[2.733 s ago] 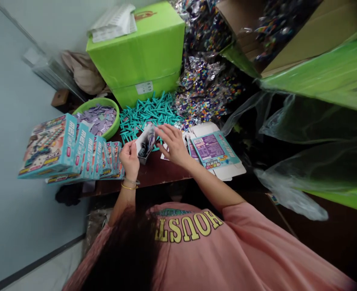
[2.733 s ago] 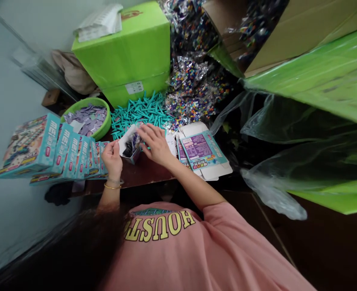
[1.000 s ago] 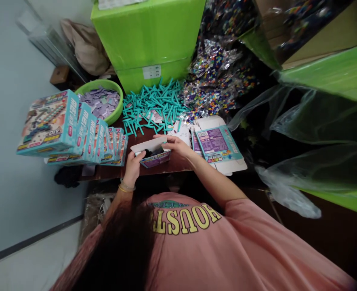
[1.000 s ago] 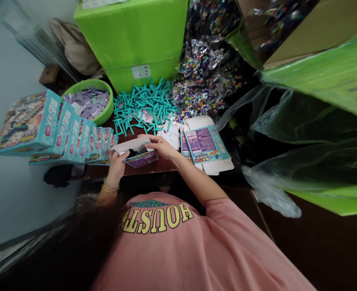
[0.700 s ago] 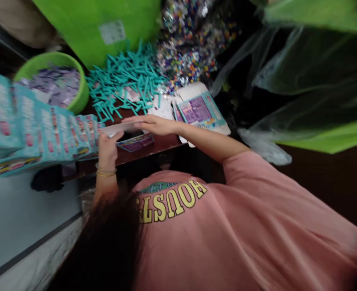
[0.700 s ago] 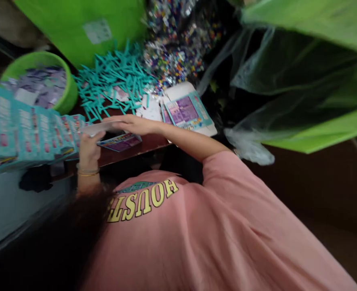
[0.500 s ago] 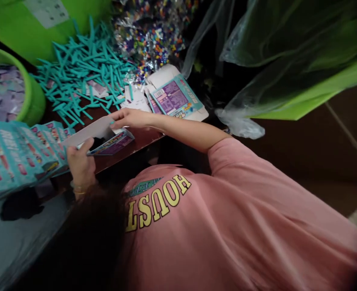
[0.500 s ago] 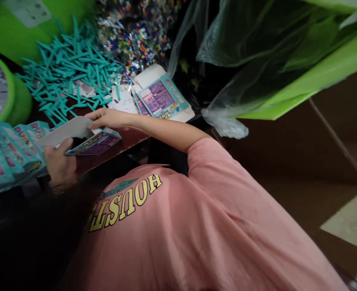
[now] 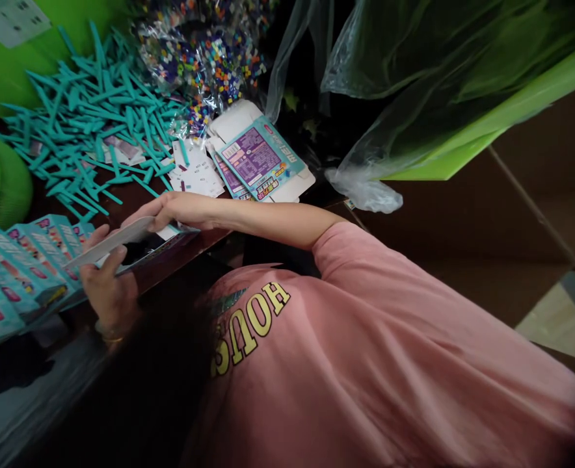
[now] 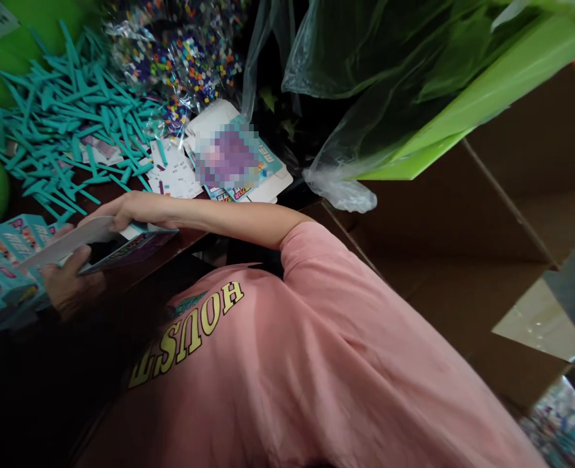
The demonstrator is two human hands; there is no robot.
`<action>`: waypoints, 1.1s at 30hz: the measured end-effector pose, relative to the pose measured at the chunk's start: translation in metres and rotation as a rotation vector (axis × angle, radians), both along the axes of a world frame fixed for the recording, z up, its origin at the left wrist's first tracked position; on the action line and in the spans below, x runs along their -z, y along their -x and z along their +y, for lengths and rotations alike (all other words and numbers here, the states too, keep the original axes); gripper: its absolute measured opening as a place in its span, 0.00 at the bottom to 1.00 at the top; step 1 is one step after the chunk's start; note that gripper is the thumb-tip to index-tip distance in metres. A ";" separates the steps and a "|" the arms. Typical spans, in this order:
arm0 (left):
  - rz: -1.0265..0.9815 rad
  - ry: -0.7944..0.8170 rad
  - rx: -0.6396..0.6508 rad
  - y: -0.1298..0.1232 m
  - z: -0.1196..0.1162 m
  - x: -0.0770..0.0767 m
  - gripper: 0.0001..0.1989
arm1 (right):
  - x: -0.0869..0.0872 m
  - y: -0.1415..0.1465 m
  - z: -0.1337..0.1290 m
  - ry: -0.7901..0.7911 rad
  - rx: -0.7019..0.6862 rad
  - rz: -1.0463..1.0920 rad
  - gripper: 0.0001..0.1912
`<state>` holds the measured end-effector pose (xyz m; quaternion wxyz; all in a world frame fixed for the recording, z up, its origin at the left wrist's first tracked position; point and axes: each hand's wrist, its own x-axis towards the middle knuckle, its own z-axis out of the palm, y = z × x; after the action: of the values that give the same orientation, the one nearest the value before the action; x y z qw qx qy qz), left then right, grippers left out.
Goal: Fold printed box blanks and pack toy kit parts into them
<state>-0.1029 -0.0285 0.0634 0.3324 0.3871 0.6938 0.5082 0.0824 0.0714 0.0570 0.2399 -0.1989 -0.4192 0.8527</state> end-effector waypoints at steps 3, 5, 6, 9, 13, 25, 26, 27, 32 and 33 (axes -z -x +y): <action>-0.129 -0.005 -0.019 -0.007 0.003 -0.006 0.28 | 0.004 0.009 -0.003 -0.053 0.058 -0.060 0.22; -0.142 0.005 -0.060 -0.009 0.003 -0.007 0.25 | 0.005 0.012 -0.005 -0.162 0.066 -0.132 0.23; -0.126 0.004 -0.083 -0.010 0.003 -0.006 0.22 | 0.005 0.011 -0.005 -0.241 0.079 -0.151 0.22; -0.099 -0.040 -0.124 -0.008 0.001 0.001 0.17 | 0.003 0.001 -0.008 -0.508 0.167 -0.147 0.18; -0.206 -0.102 -0.103 0.001 0.000 0.019 0.18 | 0.007 -0.018 -0.001 -0.952 0.263 -0.226 0.18; -0.273 -0.276 0.117 0.013 -0.003 0.038 0.14 | 0.006 0.000 -0.009 -1.541 0.074 -0.437 0.22; -0.289 -0.289 0.132 0.014 -0.003 0.040 0.14 | 0.004 0.002 -0.008 -1.516 0.084 -0.443 0.21; -0.307 -0.302 0.152 0.015 -0.003 0.042 0.14 | 0.003 0.004 -0.007 -1.491 0.096 -0.444 0.19; -0.272 -0.446 0.270 0.029 -0.013 0.043 0.17 | 0.003 0.004 -0.001 -1.468 0.127 -0.437 0.17; -0.174 -0.476 0.299 0.032 -0.017 0.041 0.18 | 0.003 0.003 0.000 -1.505 0.122 -0.441 0.17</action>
<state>-0.1351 -0.0453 0.0220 0.3620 0.5070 0.4592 0.6333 0.0797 0.0711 0.0544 0.2677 -0.1705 -0.9103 0.2659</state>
